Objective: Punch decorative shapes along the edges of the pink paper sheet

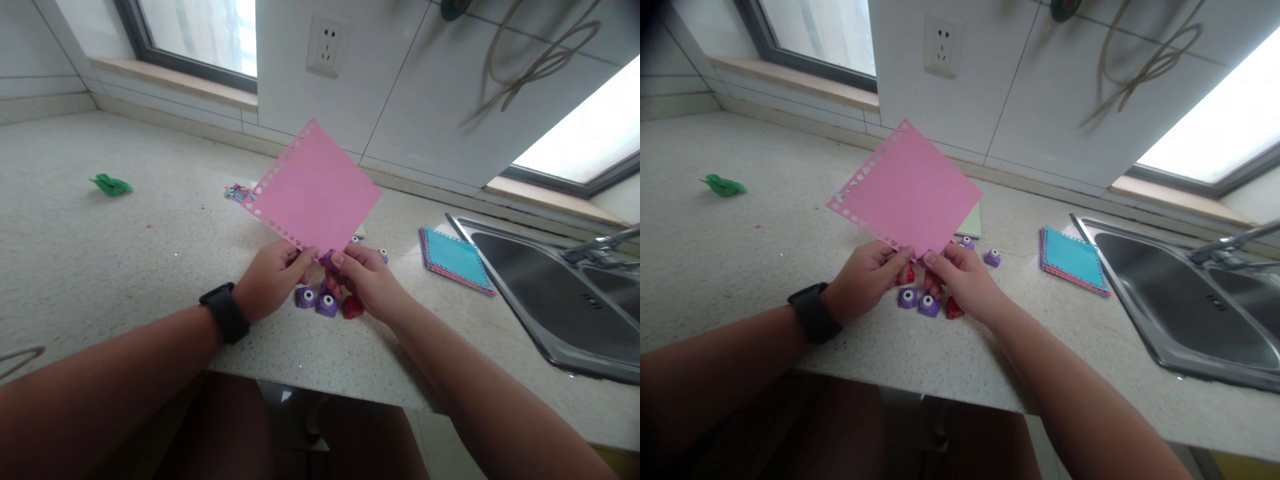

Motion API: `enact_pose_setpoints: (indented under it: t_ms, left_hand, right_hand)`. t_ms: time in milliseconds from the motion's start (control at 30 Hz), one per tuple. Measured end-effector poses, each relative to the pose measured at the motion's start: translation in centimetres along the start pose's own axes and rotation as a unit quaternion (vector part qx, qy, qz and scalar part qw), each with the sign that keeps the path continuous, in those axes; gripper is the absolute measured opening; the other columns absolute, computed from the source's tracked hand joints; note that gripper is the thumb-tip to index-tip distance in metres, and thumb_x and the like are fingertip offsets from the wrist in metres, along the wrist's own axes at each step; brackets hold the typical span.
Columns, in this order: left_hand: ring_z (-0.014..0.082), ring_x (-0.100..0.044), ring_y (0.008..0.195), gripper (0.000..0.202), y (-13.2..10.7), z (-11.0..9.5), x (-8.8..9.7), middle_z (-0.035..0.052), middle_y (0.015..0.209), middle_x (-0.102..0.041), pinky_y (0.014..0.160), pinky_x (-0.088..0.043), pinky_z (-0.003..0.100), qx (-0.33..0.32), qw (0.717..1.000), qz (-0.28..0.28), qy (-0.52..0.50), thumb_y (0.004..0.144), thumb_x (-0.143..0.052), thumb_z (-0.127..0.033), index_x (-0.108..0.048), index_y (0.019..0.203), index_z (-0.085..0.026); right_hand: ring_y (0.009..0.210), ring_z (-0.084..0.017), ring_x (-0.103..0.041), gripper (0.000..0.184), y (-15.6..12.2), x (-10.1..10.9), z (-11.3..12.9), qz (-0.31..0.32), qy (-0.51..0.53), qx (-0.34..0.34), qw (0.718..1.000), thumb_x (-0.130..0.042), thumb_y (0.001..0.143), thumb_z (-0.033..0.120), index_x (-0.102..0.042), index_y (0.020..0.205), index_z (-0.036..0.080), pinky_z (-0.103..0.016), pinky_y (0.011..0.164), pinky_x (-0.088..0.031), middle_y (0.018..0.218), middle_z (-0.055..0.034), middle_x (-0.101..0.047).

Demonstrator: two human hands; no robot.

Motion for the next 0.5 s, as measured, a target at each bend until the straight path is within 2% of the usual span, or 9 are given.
enact_pose_setpoints:
  t_ms: [333, 500]
  left_hand:
    - [0.009, -0.047, 0.05, 0.039, -0.04, -0.19, -0.32, -0.0046, 0.054, -0.054, 0.051, -0.039, 0.024, -0.009, 0.999, 0.016, -0.027, 0.096, -0.052, -0.035, -0.055, 0.061, -0.018]
    - [0.0091, -0.048, 0.05, 0.039, -0.09, -0.12, -0.36, -0.0042, 0.054, -0.055, 0.05, -0.039, 0.023, -0.005, 0.999, 0.028, -0.035, 0.096, -0.052, -0.035, -0.057, 0.061, -0.017]
  right_hand:
    - [0.047, -0.008, -0.054, 0.026, -0.08, 0.04, 0.15, -0.013, 0.025, 0.005, 1.0, -0.066, 0.088, 0.042, -0.061, 0.08, 0.018, -0.019, 0.043, -0.042, 0.059, 0.0022, -0.062]
    - [0.046, -0.008, -0.054, 0.027, -0.23, 0.02, 0.49, -0.021, -0.001, 0.012, 1.0, -0.065, 0.088, 0.043, -0.062, 0.08, 0.018, -0.019, 0.041, -0.04, 0.059, 0.0017, -0.062]
Point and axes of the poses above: each hand's wrist, its own y-axis towards the middle knuckle, its own x-axis out of the back of the hand, z = x × y, the point moved 8 cm from there along y, towards the middle knuckle
